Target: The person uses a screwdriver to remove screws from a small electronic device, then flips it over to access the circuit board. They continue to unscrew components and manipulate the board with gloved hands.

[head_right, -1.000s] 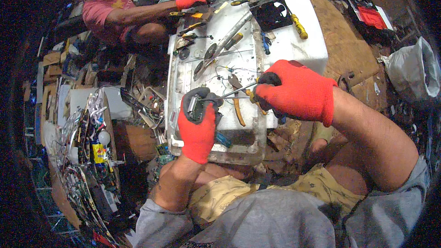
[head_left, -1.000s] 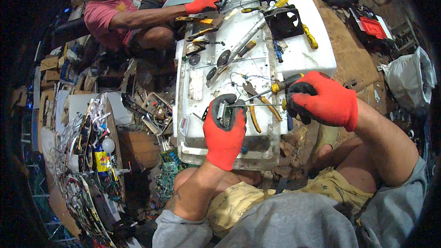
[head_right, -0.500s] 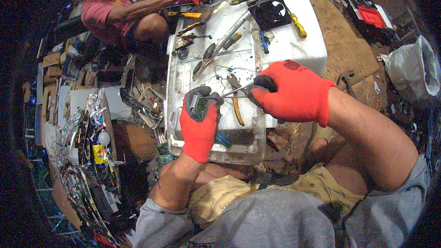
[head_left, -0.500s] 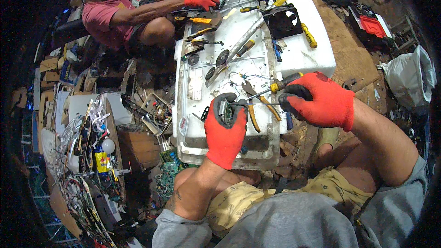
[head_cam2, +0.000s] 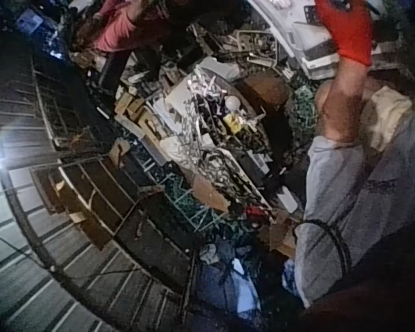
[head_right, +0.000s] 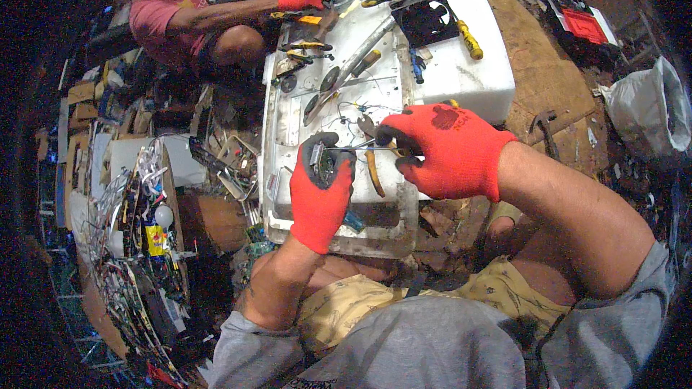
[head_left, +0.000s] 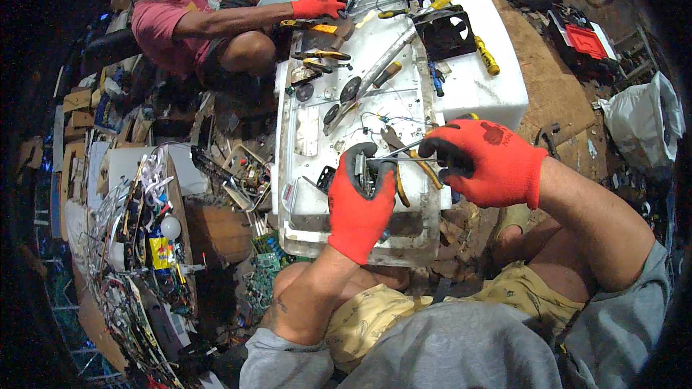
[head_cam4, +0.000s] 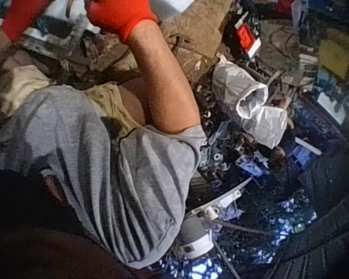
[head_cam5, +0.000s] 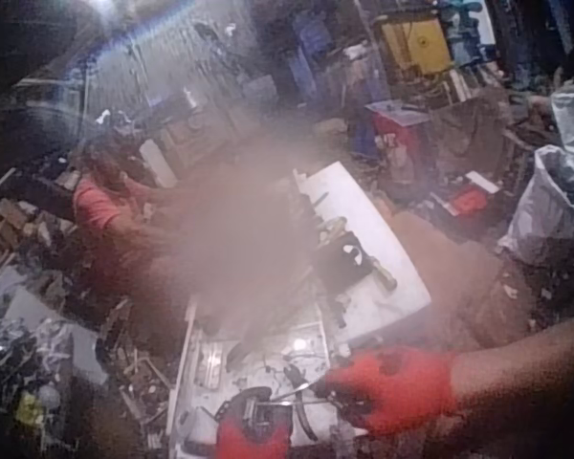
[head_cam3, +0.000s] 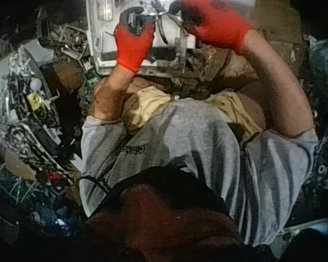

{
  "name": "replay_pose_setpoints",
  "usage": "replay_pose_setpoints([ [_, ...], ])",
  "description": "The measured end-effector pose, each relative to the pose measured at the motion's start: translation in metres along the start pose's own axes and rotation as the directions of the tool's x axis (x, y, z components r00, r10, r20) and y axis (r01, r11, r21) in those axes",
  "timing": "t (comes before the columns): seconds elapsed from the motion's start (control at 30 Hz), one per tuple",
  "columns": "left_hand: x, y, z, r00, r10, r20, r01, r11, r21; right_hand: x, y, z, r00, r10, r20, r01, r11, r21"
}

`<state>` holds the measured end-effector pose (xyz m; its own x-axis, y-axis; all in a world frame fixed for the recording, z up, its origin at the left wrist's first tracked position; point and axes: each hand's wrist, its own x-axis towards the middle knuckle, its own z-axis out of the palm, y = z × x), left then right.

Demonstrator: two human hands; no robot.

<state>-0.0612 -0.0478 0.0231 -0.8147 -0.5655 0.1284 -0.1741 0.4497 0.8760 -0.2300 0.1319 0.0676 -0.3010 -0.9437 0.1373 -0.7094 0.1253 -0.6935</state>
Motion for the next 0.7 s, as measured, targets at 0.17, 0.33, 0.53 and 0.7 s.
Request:
replay_pose_setpoints([
  [0.17,0.0,0.002,0.0,0.998,-0.058,0.027,0.056,0.996,0.071,0.001,-0.002,0.004,0.989,0.12,0.085,-0.124,0.991,0.046],
  [0.33,-0.001,0.003,0.005,0.996,0.086,0.034,-0.09,0.984,0.154,0.005,-0.002,0.004,0.959,0.244,0.147,-0.255,0.965,0.061],
  [0.53,-0.001,0.004,0.006,0.994,0.096,0.056,-0.106,0.971,0.214,-0.002,-0.003,0.016,0.916,0.4,0.04,-0.399,0.892,0.213],
  [0.7,-0.003,0.0,0.008,0.987,0.155,0.048,-0.162,0.948,0.273,0.005,-0.007,0.01,0.889,0.439,0.131,-0.457,0.873,0.171],
])
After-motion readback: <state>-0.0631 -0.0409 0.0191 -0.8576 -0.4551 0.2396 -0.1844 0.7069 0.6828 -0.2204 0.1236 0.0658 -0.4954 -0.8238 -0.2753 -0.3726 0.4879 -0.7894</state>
